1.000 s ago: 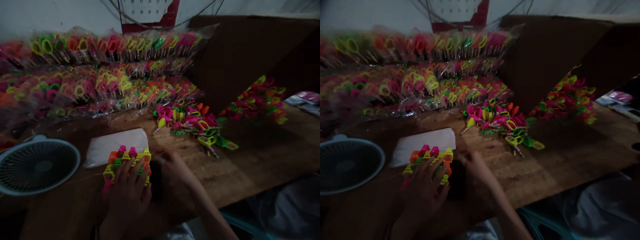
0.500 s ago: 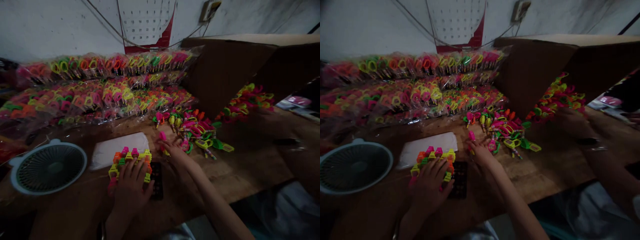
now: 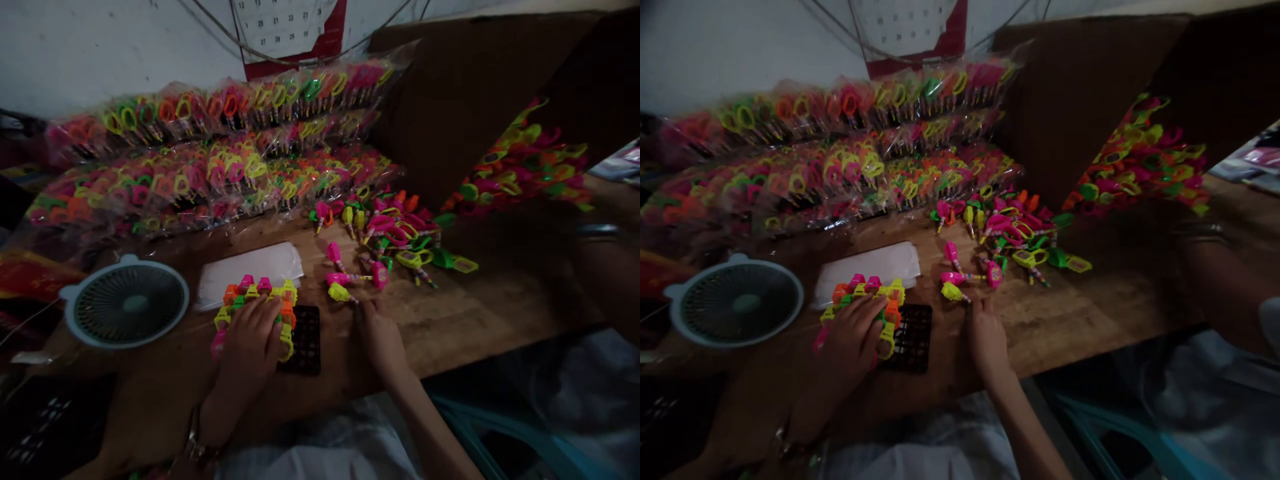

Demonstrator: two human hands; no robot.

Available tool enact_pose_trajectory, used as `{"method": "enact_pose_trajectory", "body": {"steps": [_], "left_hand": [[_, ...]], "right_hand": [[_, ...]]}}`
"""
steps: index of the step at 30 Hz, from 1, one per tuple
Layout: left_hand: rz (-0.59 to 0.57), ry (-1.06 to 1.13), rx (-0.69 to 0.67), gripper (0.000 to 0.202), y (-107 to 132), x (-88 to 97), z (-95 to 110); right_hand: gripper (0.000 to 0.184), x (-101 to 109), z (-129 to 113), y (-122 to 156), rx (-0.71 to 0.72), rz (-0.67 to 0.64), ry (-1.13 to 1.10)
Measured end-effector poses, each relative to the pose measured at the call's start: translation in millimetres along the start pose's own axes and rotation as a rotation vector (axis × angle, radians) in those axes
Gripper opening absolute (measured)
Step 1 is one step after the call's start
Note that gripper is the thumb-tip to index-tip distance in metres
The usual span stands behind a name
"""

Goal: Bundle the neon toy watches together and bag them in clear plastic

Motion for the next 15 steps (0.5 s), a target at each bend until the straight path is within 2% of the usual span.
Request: {"method": "enact_pose_trajectory", "body": {"steps": [3,6,8,11,13,15], "left_hand": [[-0.008,0.012,-0.024,0.034,0.8,0.5,-1.4],[-0.014,0.007,-0.015,0.033,1.9,-2.2,-1.1],[-0.009,0.000,-0.004,0.032,2.8,-3.6,0.3],[0.021,-0.009,-0.003,0.032,4.0,-2.7,3.0],[0.037,-0.012,-0.010,0.032,4.4,-1.8,4.3],[0.043,-0.017,-0.015,0.032,4.2,-1.0,5.0]], "right_hand": [[0.044,-2.1,-7.0,-12.4,0.075,0.074,-0.203],[0.042,-7.5,-19.6,-16.4,0.141,0.119,-0.544],[0.034,-19.1,-34.8,-16.0,0.168,0.054,-0.866],[0.031,-45.9,-62.3,-14.0,0.089,-0.150,-1.297],[0.032,-57.5,-77.5,-14.7,0.036,-0.211,-1.432],[0.028,-59.9,-85.5,-18.5,0.034,-0.177,-1.426]]}}
Point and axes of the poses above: each hand's wrist, its own y-axis away from the middle knuckle, its own x-axis out of the back of the hand, z = x × y, the point moved 8 cm from there along -y, towards the middle knuckle, and after that the axes turned 6 degrees about x, right-handed, at the moved point
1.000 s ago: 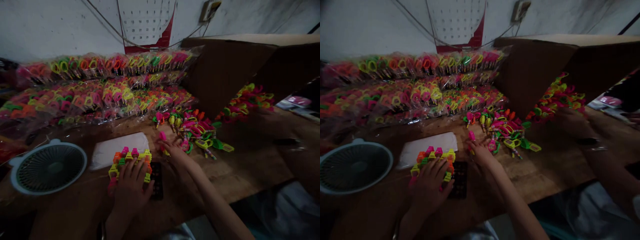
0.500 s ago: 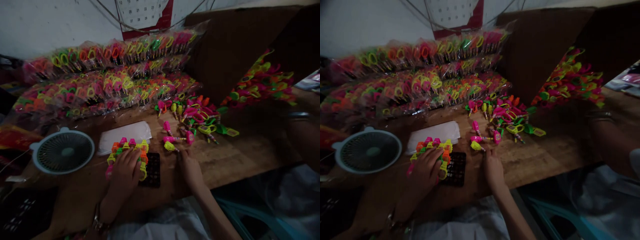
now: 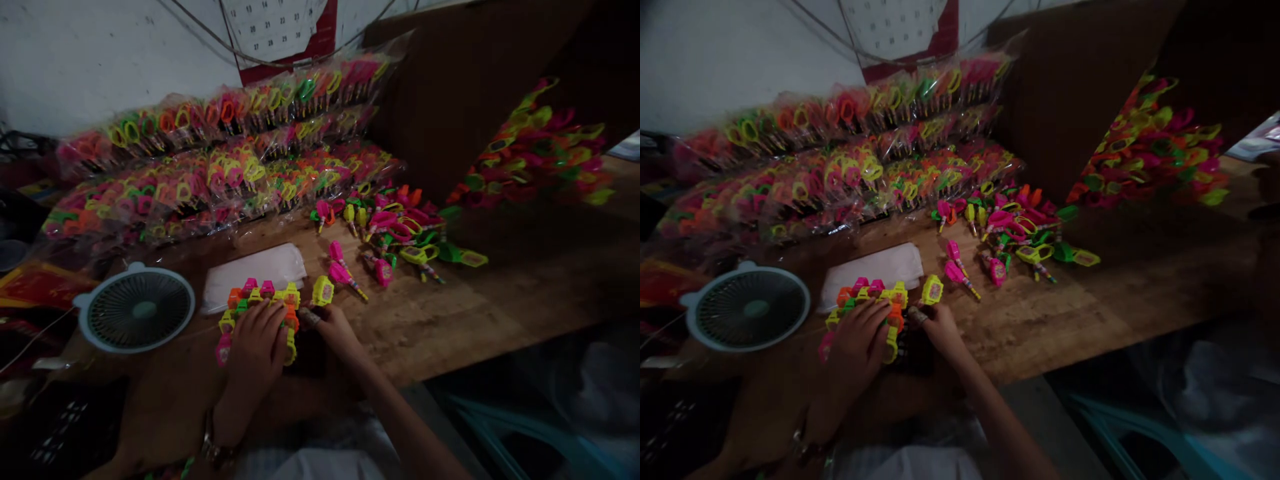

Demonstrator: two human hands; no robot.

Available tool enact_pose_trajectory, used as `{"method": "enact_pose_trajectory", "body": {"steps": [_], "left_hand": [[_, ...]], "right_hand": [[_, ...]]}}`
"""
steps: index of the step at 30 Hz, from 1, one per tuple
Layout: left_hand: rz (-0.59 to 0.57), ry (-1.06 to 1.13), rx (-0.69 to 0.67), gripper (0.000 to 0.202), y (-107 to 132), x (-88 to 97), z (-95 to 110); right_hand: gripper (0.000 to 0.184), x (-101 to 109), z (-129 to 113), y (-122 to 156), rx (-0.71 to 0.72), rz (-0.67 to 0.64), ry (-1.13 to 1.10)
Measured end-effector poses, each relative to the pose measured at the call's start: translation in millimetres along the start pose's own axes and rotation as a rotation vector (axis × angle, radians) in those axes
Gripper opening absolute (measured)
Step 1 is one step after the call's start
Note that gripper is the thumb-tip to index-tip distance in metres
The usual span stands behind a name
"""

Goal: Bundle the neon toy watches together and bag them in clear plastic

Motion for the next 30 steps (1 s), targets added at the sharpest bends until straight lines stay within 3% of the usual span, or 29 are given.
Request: {"method": "enact_pose_trajectory", "body": {"steps": [6,11,15,17,19,23,25,27,30], "left_hand": [[0.006,-0.008,-0.013,0.032,-2.0,2.4,3.0],[-0.005,-0.016,-0.027,0.035,-1.8,-1.7,0.3],[0.015,-0.030,-0.027,0.036,-3.0,-3.1,-2.3],[0.011,-0.028,-0.020,0.036,-3.6,-2.9,-2.3],[0.013,-0.026,-0.014,0.036,-3.4,-2.2,-1.4],[0.032,-0.019,-0.003,0.035,-2.0,-2.9,-0.2],[0.028,-0.027,0.022,0.035,-4.2,-5.3,-1.7],[0.012,-0.038,0.042,0.037,-10.4,-7.1,-3.0],[-0.068,-0.042,0.003,0.042,-28.0,-10.4,0.4]], "right_hand": [[0.015,2.8,-21.2,-4.9,0.194,0.079,0.431],[0.023,-15.5,-25.2,2.7,0.330,0.007,0.573],[0.030,-23.3,-22.9,3.1,0.339,-0.023,0.645],[0.028,-19.8,-27.9,-0.6,0.330,-0.114,0.662],[0.029,-1.8,-38.7,-5.9,0.308,-0.121,0.743],[0.028,71.5,-63.7,-9.2,0.081,0.314,1.257],[0.026,89.2,-64.9,-6.7,-0.021,0.364,1.419],[0.026,91.5,-60.5,-4.6,0.009,0.314,1.371],[0.017,86.2,-51.2,4.4,0.101,0.303,0.996]]}}
Point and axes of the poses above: each hand's wrist, its own y-axis away from the middle knuckle, its own x-axis out of the back of the hand, z = x × y, the point moved 8 cm from there along -y, towards the middle knuckle, and after that the axes turned 6 degrees about x, right-handed, at the moved point
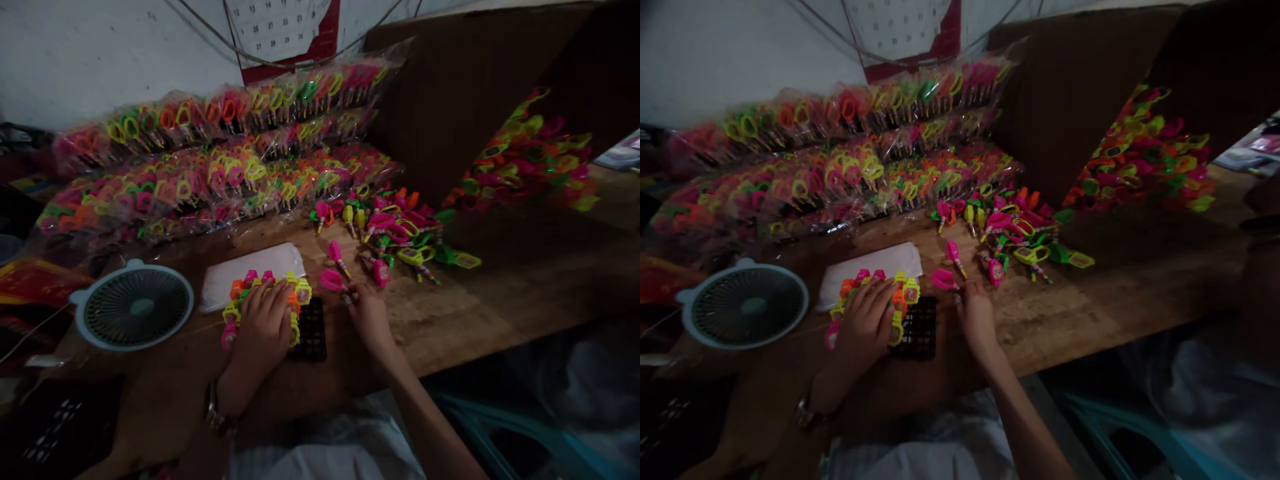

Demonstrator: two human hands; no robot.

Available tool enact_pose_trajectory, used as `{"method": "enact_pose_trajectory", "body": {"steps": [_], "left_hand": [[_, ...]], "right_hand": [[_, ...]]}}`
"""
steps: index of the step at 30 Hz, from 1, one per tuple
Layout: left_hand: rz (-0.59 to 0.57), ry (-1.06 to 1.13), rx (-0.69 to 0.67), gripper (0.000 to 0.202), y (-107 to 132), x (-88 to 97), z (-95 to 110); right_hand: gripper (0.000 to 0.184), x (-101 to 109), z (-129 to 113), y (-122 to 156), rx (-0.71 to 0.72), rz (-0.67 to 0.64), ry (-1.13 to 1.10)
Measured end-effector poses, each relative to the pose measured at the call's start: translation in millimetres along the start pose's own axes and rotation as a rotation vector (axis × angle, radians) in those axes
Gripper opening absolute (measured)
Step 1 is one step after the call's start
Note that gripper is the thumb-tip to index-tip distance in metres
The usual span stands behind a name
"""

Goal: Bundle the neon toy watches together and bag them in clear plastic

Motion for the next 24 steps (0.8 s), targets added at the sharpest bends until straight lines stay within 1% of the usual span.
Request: {"method": "enact_pose_trajectory", "body": {"steps": [1,3,5,7,8,9,12,14,17,20,24], "left_hand": [[-0.056,0.004,-0.038,0.045,-7.1,-2.5,2.9],[-0.194,0.013,-0.118,0.053,-19.7,-10.7,8.3],[-0.316,0.027,-0.168,0.059,-28.3,-20.1,10.9],[-0.362,0.047,-0.175,0.058,-32.9,-25.7,10.5],[-0.356,0.060,-0.169,0.057,-33.8,-26.6,9.8],[-0.336,0.072,-0.160,0.055,-33.9,-26.2,9.1],[-0.252,0.086,-0.137,0.053,-31.3,-21.6,8.4],[-0.218,0.079,-0.139,0.052,-29.7,-19.1,10.1],[-0.184,0.054,-0.143,0.052,-30.3,-16.9,12.4],[-0.169,0.034,-0.135,0.052,-31.9,-17.8,11.3],[-0.173,0.073,-0.105,0.054,-32.4,-21.2,2.6]], "right_hand": [[0.016,-5.3,-0.5,5.4,-0.021,0.005,-0.161],[0.023,-21.8,-6.9,17.1,-0.067,-0.016,-0.494],[0.028,-43.6,-21.6,29.3,-0.094,-0.089,-0.798],[0.027,-63.2,-37.2,41.1,-0.118,-0.168,-0.987],[0.026,-69.7,-42.2,46.1,-0.130,-0.181,-1.015],[0.025,-73.3,-44.9,50.2,-0.136,-0.166,-0.998],[0.022,-71.3,-46.5,57.7,-0.118,-0.035,-0.817],[0.020,-68.4,-46.1,60.9,-0.118,0.048,-0.704],[0.018,-67.7,-47.8,64.0,-0.105,0.130,-0.622],[0.024,-71.5,-54.4,65.8,-0.024,0.137,-0.549],[0.031,-79.2,-61.6,65.7,0.039,0.064,-0.432]]}}
Point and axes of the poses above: each hand's wrist, its own y-axis away from the middle knuckle, its own x-axis out of the back of the hand, z = x × y, the point moved 8 cm from there along -y, towards the middle knuckle, and after that the axes turned 6 degrees about x, right-handed, at the moved point
